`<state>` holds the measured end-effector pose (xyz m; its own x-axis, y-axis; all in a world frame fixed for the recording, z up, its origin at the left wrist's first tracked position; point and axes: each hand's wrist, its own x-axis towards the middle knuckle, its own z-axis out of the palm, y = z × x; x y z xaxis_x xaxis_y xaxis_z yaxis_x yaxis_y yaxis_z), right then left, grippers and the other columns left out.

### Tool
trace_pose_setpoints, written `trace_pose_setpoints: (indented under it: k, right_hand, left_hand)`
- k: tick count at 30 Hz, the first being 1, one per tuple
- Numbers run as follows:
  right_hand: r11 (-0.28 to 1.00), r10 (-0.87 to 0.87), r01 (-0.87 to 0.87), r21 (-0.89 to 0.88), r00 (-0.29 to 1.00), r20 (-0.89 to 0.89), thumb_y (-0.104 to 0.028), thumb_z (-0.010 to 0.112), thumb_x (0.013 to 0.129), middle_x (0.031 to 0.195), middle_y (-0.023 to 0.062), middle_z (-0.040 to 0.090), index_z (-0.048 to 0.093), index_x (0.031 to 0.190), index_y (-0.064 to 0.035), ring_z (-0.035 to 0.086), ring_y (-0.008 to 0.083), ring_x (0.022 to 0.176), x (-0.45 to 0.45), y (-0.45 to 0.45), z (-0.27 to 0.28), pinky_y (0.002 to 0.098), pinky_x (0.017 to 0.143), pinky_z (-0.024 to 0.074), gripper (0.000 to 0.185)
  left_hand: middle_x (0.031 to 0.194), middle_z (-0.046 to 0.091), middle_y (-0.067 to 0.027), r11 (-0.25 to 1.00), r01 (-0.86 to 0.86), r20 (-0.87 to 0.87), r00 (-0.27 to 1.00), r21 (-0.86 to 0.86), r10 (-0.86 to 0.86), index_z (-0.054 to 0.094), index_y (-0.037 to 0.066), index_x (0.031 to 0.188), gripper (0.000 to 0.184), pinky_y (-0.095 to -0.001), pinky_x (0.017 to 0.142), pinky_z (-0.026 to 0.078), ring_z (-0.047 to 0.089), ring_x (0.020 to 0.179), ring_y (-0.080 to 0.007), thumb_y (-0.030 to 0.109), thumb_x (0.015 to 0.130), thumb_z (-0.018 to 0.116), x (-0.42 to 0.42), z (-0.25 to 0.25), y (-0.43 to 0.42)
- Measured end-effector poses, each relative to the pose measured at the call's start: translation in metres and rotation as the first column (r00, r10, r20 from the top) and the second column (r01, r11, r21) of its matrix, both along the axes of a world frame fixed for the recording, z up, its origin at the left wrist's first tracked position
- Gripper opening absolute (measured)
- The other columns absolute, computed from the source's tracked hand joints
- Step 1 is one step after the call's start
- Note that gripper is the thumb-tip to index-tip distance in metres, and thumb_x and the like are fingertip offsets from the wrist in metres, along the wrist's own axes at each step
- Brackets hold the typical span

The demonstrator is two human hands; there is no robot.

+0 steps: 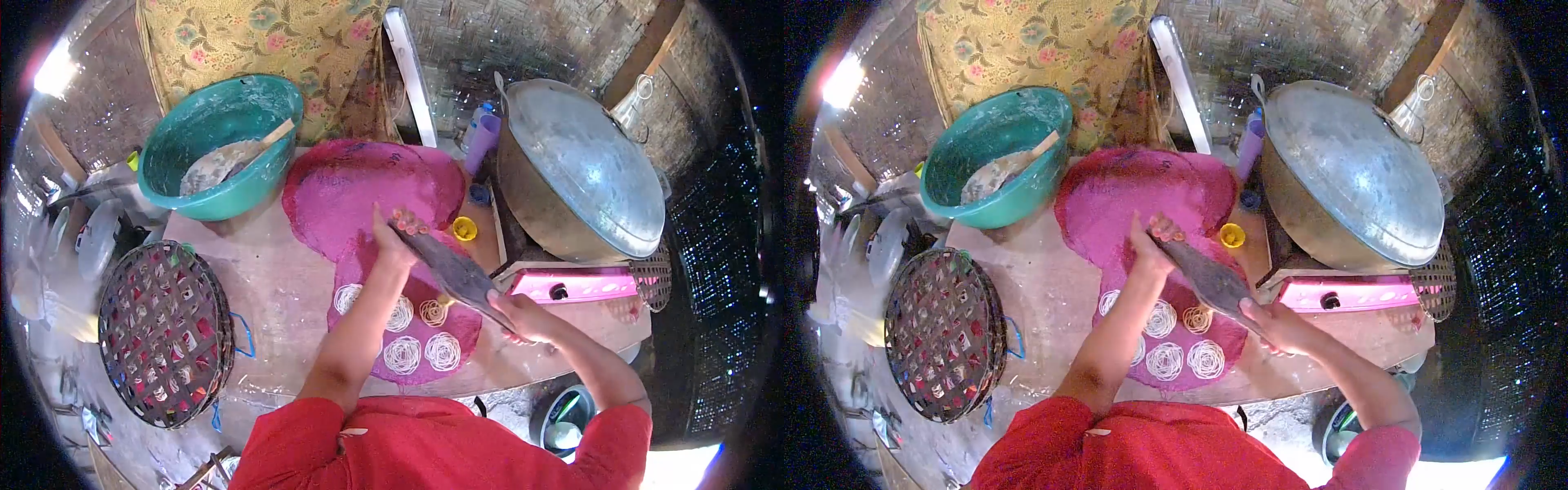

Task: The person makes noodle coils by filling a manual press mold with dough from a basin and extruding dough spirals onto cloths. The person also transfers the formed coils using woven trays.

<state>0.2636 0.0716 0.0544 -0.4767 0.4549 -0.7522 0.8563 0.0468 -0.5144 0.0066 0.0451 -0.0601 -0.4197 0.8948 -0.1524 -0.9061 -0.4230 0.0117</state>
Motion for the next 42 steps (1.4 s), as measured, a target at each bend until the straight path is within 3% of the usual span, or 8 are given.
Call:
trace_pose_setpoints:
  k: [22, 26, 29, 31, 32, 35, 38, 42]
  right_hand:
    - [1.000, 0.017, -0.016, 0.015, 0.999, -0.036, -0.065, 0.041, 0.086, 0.049, 0.0021, 0.046, 0.053, 0.066, -0.0059, 0.046, 0.0112, 0.040, 0.016, -0.017, -0.004, 0.0272, 0.037, 0.0369, 0.064]
    - [0.986, -0.002, 0.006, 0.165, 1.000, -0.026, -0.066, 0.041, 0.086, 0.052, 0.0016, 0.048, 0.052, 0.069, -0.0058, 0.048, 0.0103, 0.043, 0.027, -0.005, -0.009, 0.0273, 0.039, 0.0379, 0.063]
    - [0.996, -0.080, 0.074, -0.043, 0.984, -0.162, -0.071, 0.037, 0.084, 0.059, 0.0058, 0.055, 0.058, 0.084, -0.0031, 0.052, 0.0129, 0.045, 0.033, 0.003, -0.012, 0.0274, 0.042, 0.0427, 0.071]
    - [0.826, -0.455, 0.236, -0.512, 0.815, -0.358, -0.075, 0.030, 0.082, 0.072, 0.0121, 0.062, 0.057, 0.107, -0.0010, 0.056, 0.0183, 0.048, 0.029, 0.006, -0.025, 0.0312, 0.048, 0.0499, 0.082]
    - [0.824, -0.459, 0.239, -0.514, 0.812, -0.360, -0.075, 0.030, 0.082, 0.072, 0.0121, 0.062, 0.057, 0.107, -0.0010, 0.056, 0.0183, 0.048, 0.029, 0.011, -0.045, 0.0312, 0.048, 0.0499, 0.082]
    - [0.602, -0.564, -0.017, -0.798, 0.699, -0.440, -0.076, 0.025, 0.080, 0.085, 0.0172, 0.065, 0.051, 0.121, -0.0006, 0.062, 0.0244, 0.054, 0.025, 0.018, -0.106, 0.0374, 0.054, 0.0539, 0.090]
    - [0.326, -0.711, -0.129, -0.936, 0.619, -0.333, -0.075, 0.028, 0.081, 0.086, 0.0180, 0.065, 0.051, 0.119, -0.0007, 0.064, 0.0248, 0.058, 0.009, 0.016, -0.122, 0.0386, 0.053, 0.0534, 0.086]
    - [0.306, -0.684, -0.179, -0.935, 0.642, -0.347, -0.071, 0.029, 0.084, 0.082, 0.0167, 0.065, 0.053, 0.115, -0.0032, 0.061, 0.0221, 0.053, 0.006, 0.025, -0.131, 0.0365, 0.049, 0.0493, 0.079]
  left_hand:
    - [0.041, 0.030, 0.0071, 0.981, -0.021, 0.029, 0.999, -0.191, 0.028, 0.036, 0.020, 0.056, 0.045, -0.0285, 0.044, 0.034, 0.033, 0.035, -0.0100, 0.051, 0.088, 0.033, 0.021, 0.001, -0.024]
    - [0.041, 0.033, 0.0068, 0.999, 0.016, -0.005, 1.000, 0.039, -0.016, 0.037, 0.020, 0.056, 0.044, -0.0283, 0.045, 0.035, 0.035, 0.035, -0.0102, 0.049, 0.088, 0.035, 0.023, -0.019, 0.001]
    - [0.042, 0.036, 0.0070, 0.953, 0.044, 0.001, 0.999, 0.299, -0.046, 0.040, 0.019, 0.058, 0.043, -0.0277, 0.045, 0.037, 0.037, 0.035, -0.0098, 0.048, 0.089, 0.036, 0.012, -0.032, 0.005]
    - [0.042, 0.037, 0.0071, 0.941, 0.020, 0.048, 0.998, 0.339, -0.039, 0.041, 0.018, 0.059, 0.042, -0.0273, 0.045, 0.037, 0.037, 0.035, -0.0094, 0.047, 0.088, 0.037, 0.008, -0.042, 0.007]
    - [0.042, 0.039, 0.0072, 0.926, -0.015, 0.095, 0.995, 0.377, -0.023, 0.043, 0.018, 0.059, 0.041, -0.0269, 0.044, 0.038, 0.038, 0.035, -0.0091, 0.046, 0.088, 0.038, 0.007, -0.045, 0.007]
    - [0.043, 0.041, 0.0074, 0.936, -0.027, 0.099, 0.995, 0.351, -0.009, 0.044, 0.018, 0.060, 0.038, -0.0262, 0.045, 0.038, 0.038, 0.035, -0.0090, 0.043, 0.088, 0.039, 0.009, -0.045, 0.003]
    - [0.043, 0.040, 0.0076, 0.957, -0.060, 0.129, 0.991, 0.282, 0.024, 0.043, 0.018, 0.059, 0.036, -0.0260, 0.044, 0.037, 0.037, 0.035, -0.0091, 0.041, 0.087, 0.041, 0.010, -0.046, -0.003]
    - [0.042, 0.039, 0.0081, 0.967, -0.123, 0.138, 0.986, 0.223, 0.093, 0.041, 0.019, 0.057, 0.036, -0.0258, 0.044, 0.037, 0.036, 0.034, -0.0090, 0.039, 0.087, 0.041, 0.009, -0.050, -0.003]
